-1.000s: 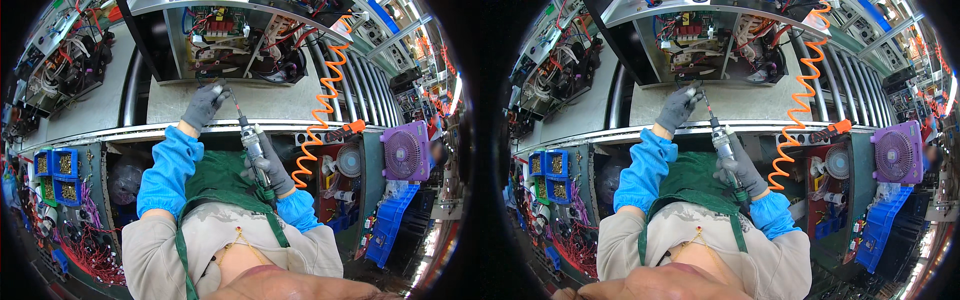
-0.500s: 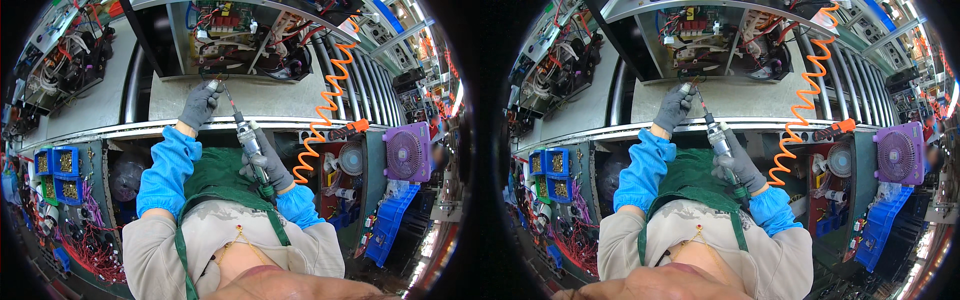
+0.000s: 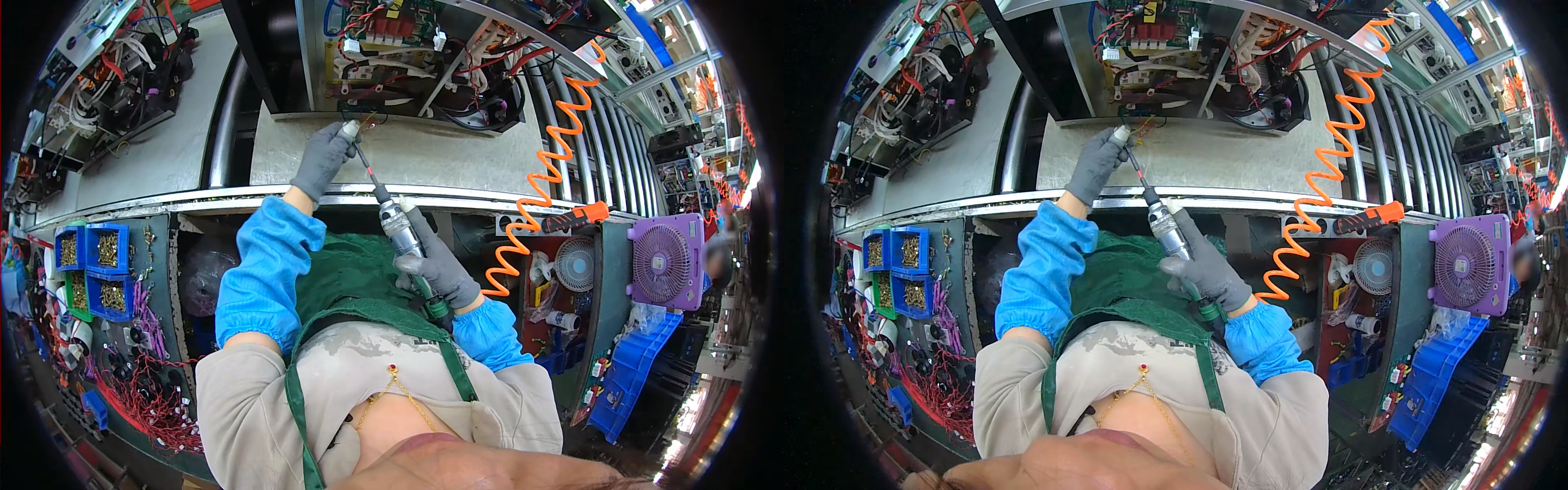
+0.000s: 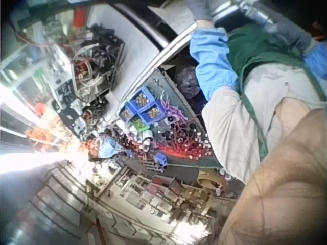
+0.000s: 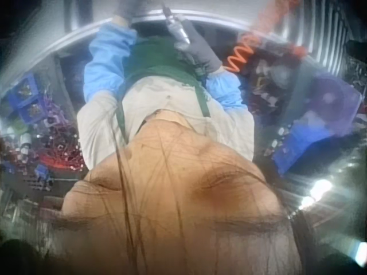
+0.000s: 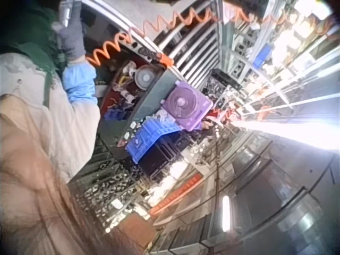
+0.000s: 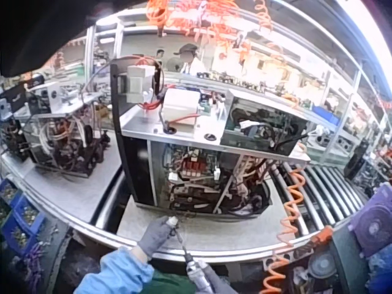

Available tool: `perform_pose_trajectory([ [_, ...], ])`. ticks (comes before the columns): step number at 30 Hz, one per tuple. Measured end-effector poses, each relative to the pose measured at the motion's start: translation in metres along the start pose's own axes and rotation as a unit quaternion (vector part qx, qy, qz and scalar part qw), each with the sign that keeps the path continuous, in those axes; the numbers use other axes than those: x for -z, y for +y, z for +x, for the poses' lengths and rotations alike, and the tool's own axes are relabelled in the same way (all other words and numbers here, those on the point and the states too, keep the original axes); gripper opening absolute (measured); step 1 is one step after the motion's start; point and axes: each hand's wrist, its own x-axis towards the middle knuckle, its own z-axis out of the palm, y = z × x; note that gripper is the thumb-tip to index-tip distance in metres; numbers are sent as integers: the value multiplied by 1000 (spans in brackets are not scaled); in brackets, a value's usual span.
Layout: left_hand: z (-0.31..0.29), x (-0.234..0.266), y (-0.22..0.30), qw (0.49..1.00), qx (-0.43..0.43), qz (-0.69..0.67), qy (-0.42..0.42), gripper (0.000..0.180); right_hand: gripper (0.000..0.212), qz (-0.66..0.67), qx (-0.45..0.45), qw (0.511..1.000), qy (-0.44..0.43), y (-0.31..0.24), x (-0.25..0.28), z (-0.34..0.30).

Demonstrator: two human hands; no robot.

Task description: Assembling an electronic component by connecting wires and using an electric screwdriver to secure them within a metal chassis.

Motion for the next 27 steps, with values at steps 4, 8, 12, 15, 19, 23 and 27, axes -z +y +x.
perform_pose_trajectory([
  [4, -9, 27, -5, 989, -82, 112, -58, 35, 97, 157, -53, 984, -72, 1, 2, 0],
  [8, -17, 40, -10, 996, -25, 81, -40, 34, 97, 12, -35, 998, -53, 3, -12, 8],
  [12, -18, 49, -8, 992, 6, 119, -52, 38, 101, 57, -26, 996, -68, 12, -11, 18],
  [15, -9, 45, -12, 996, 4, 94, 7, 41, 104, 83, -27, 995, -51, 12, -10, 20],
  [19, 21, 48, -28, 954, -70, 230, 181, 36, 98, 120, -15, 992, -34, 7, -6, 20],
  [23, 41, 29, -26, 826, -236, 492, 142, 23, 98, 135, 16, 991, -9, 3, 3, 21],
  [27, 55, 31, -27, 796, -214, 563, 69, 23, 107, 142, 42, 989, 6, 1, 2, 21],
])
